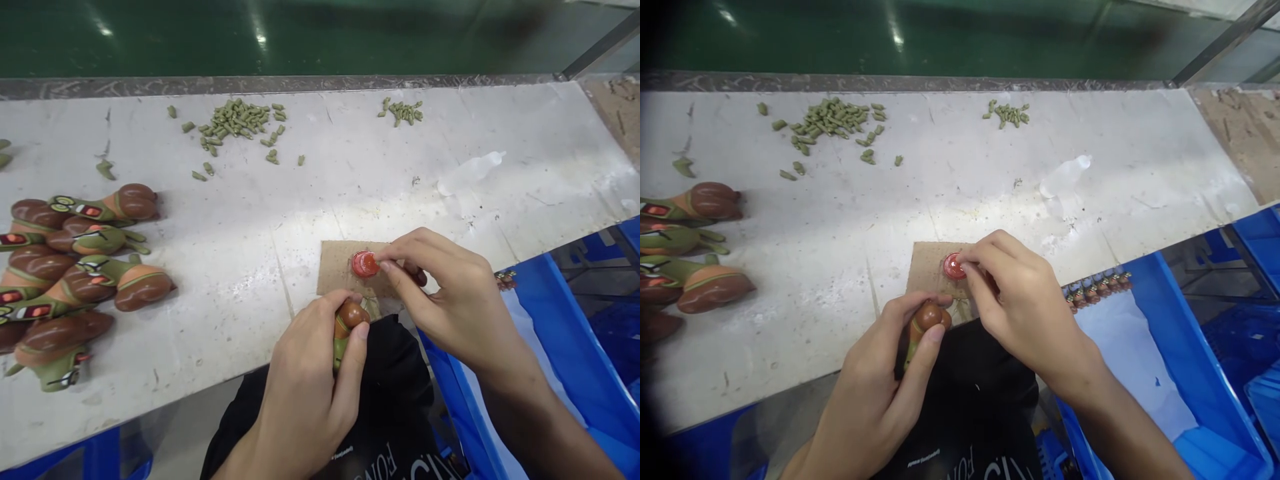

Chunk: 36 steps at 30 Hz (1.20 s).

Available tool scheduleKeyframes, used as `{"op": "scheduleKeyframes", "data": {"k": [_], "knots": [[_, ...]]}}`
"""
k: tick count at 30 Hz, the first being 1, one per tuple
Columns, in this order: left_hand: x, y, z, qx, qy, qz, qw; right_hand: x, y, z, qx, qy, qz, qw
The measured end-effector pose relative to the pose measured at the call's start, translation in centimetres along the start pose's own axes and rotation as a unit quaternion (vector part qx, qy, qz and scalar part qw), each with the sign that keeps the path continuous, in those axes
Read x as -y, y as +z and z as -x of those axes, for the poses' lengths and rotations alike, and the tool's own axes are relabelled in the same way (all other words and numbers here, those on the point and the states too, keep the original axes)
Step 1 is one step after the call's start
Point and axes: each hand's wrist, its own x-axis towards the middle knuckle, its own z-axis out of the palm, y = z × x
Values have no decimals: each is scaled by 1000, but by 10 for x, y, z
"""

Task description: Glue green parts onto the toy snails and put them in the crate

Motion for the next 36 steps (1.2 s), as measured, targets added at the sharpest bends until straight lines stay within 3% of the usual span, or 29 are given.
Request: {"op": "scheduleKeyframes", "data": {"k": [7,11,16,22,36], "knots": [[1,4,-2,4,-6,27,1000,2,0,2,-8,7,-10,1000],[4,-2,-1,15,-7,67,998,4,3,5,-39,67,-66,995],[7,-12,0,42,-24,180,982,8,11,17,-52,193,-279,939],[10,-6,-6,46,-84,332,938,10,21,32,-46,233,-410,881],[8,-11,-9,62,-85,294,950,14,19,27,-34,247,-394,885]]}}
